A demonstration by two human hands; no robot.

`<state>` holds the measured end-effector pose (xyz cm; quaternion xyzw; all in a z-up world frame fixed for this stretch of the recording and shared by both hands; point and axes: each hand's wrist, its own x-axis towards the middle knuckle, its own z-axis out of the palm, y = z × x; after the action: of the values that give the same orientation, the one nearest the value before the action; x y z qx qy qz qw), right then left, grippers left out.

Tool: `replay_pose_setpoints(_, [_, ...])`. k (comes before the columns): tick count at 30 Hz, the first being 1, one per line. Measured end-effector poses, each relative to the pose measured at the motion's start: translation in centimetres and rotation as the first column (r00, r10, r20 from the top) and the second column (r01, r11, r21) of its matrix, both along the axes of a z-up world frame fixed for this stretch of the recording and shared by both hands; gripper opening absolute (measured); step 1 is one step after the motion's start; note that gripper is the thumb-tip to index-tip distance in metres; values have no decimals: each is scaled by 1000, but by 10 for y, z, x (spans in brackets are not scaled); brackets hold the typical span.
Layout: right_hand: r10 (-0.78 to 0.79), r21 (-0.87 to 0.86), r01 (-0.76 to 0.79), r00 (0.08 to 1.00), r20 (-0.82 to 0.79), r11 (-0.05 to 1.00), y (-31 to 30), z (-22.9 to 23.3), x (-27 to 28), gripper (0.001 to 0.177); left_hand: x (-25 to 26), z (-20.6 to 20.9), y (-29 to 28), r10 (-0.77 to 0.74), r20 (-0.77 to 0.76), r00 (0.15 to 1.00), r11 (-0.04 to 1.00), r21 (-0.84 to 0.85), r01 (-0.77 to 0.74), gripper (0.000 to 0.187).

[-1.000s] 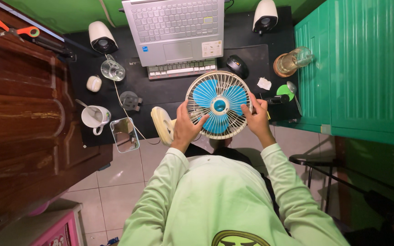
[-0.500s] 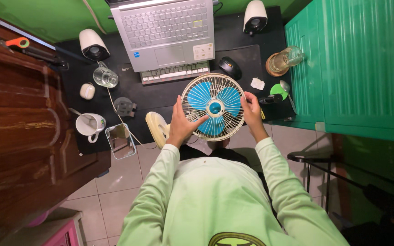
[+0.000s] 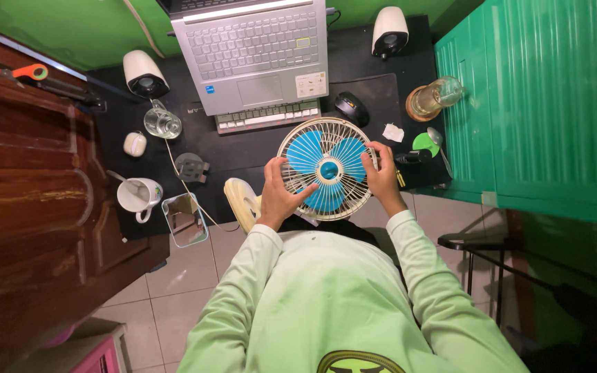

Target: The person assembles a small desk fan by attaching the front cage to the fan body and securing it with a screwdriver. They then place the assembled fan on a green cabinet.

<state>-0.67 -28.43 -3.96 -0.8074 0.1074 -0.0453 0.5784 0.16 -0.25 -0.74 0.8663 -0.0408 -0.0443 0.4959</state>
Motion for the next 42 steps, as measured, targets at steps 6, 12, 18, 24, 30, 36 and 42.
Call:
replay_pose_setpoints(6, [12,-98,-11,1000,9,995,5,16,8,28,8,3,2,5,39,999,998,54,-7,88])
replay_pose_setpoints(12, [149,-392,-103,985,89,914,2,25,14,24,11,1,3,-10,6,1000,996,89,10,87])
replay_pose_setpoints(18, [197,-253,-169,976,88,952,0,31,20,25,14,-3,9,-38,-15,999,995,94,39,89])
replay_pose_setpoints(24, [169,-258,-150,984,54,954,-3,25,36,19,16,-5,10,-67,7,998,995,76,66,90])
replay_pose_setpoints(30, [208,-218,-185,974,87,958,5,32,27,19,15,-6,13,-66,-34,997,996,62,68,85])
replay_pose_setpoints(36, [134,-191,-118,989,70,975,17,48,21,22,12,-7,14,-73,-74,995,997,24,75,86])
replay_pose_setpoints(42, [142,-205,-128,988,55,970,21,69,17,22,5,-6,15,-73,-104,992,997,-29,70,86])
